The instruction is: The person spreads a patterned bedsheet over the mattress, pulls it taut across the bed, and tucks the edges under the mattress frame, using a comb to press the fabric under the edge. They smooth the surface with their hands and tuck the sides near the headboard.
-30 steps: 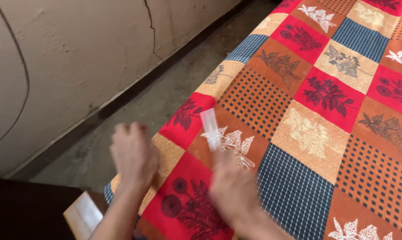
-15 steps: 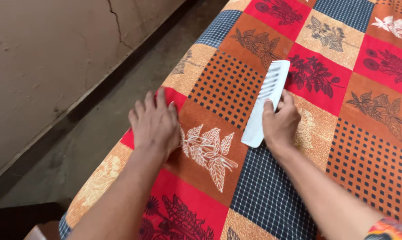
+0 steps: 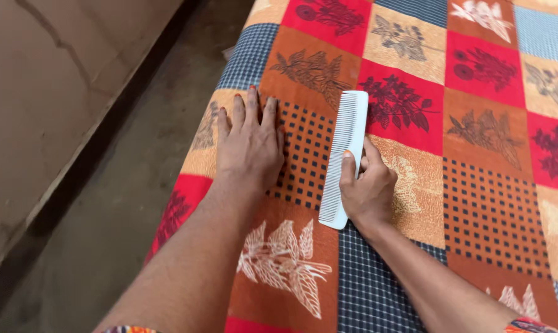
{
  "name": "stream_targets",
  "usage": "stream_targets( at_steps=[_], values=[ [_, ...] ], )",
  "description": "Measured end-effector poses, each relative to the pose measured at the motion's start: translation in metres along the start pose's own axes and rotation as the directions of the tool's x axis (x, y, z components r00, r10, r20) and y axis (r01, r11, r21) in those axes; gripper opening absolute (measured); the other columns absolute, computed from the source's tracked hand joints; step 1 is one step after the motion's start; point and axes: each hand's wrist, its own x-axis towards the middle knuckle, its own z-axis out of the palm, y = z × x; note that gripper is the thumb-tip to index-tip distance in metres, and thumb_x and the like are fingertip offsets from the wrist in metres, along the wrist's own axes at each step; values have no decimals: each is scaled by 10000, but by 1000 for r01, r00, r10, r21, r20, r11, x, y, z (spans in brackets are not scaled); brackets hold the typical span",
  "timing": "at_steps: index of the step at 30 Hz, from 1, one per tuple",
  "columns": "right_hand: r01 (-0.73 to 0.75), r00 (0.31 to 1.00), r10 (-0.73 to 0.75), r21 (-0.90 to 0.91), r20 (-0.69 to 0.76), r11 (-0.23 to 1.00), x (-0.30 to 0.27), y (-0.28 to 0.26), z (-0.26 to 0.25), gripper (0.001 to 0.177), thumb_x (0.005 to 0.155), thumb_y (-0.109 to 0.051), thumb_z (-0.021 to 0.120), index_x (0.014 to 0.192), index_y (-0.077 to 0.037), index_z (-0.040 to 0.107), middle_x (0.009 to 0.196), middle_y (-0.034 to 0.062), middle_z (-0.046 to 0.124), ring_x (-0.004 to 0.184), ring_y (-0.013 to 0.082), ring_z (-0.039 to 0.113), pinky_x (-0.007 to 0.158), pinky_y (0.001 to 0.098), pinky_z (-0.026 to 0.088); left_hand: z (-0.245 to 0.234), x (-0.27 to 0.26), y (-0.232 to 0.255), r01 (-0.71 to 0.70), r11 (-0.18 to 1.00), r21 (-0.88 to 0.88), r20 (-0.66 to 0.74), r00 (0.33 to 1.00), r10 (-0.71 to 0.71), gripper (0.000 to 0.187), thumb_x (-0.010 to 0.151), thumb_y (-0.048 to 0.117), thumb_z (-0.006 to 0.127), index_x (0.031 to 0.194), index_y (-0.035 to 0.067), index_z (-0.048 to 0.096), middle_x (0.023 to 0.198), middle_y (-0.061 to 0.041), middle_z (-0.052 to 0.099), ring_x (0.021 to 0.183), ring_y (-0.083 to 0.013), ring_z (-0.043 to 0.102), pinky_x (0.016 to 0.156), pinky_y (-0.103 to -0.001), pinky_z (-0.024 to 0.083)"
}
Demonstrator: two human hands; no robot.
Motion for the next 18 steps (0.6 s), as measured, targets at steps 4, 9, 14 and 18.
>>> stream_targets(
  at_steps=[4,9,14,18],
  values=[
    [54,997,-57,-82,-43,995,6,0,0,473,1002,-212,579,1426,-5,550,876,158,777,736,229,759,699,404,595,1,26,2,-117,985,126,75,991,108,796,822,162,488,1584,122,260,1639,-244,119,1491,-441,92,1169,-558,92],
    [21,999,-24,-83,-36,996,1,-4,1,447,1007,-203,565,1389,29,534,831,167,772,705,251,762,696,438,596,-4,36,1,-101,994,37,81,992,98,659,947,179,438,1585,241,287,1666,-170,117,1525,-383,67,1200,-584,77],
    [-67,996,76,-218,36,974,19,-15,6,301,1041,-211,509,1210,35,477,733,196,719,606,309,736,534,449,591,-5,30,-5,-78,994,-82,31,996,81,537,1020,307,383,1555,279,357,1663,-90,196,1538,-319,118,1221,-546,107],
    [-147,983,172,-274,68,950,58,-9,15,228,1064,-223,504,1075,-11,420,627,189,657,482,323,679,410,456,527,-6,31,-2,-62,998,-33,-19,998,61,549,987,316,398,1536,294,390,1640,-77,252,1511,-298,174,1197,-539,138]
  ],
)
